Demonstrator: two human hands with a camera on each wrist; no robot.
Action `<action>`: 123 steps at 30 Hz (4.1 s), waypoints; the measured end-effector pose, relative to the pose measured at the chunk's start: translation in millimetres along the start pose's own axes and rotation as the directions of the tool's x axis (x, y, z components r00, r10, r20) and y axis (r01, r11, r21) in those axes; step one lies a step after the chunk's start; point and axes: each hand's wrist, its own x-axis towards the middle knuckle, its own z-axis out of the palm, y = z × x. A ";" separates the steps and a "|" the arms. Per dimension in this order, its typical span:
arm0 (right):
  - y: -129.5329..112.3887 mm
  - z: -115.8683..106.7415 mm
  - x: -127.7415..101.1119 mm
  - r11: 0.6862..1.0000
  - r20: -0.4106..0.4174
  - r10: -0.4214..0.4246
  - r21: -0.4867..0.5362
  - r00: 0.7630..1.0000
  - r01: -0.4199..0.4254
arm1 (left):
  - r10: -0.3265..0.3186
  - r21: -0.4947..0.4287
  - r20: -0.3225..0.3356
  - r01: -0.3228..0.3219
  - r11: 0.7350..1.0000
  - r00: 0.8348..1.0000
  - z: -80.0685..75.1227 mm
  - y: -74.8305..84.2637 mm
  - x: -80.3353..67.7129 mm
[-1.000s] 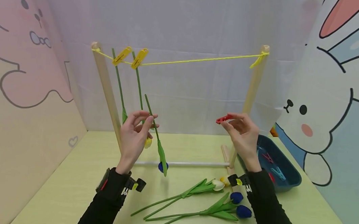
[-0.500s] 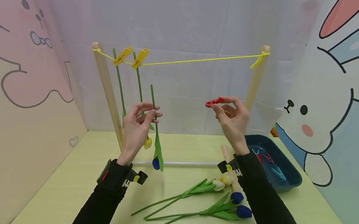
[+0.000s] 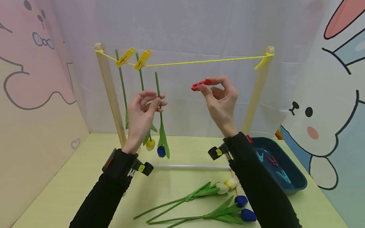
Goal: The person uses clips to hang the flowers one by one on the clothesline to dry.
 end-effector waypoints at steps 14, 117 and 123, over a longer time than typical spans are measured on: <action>-13.6 46.4 38.9 1.000 -0.034 -0.007 0.021 0.999 0.008 | -0.001 0.136 -0.114 0.016 0.991 0.994 21.8 50.1 15.4; 19.2 -224.7 -189.3 0.642 -0.122 0.409 -0.665 0.904 -0.381 | -0.771 0.696 0.533 0.337 0.634 0.349 -1.8 -44.4 -177.1; -1.4 -219.8 -171.1 0.537 -0.246 0.453 -0.692 0.857 -0.483 | -0.777 0.706 0.519 0.332 0.625 0.357 -6.2 -43.2 -175.0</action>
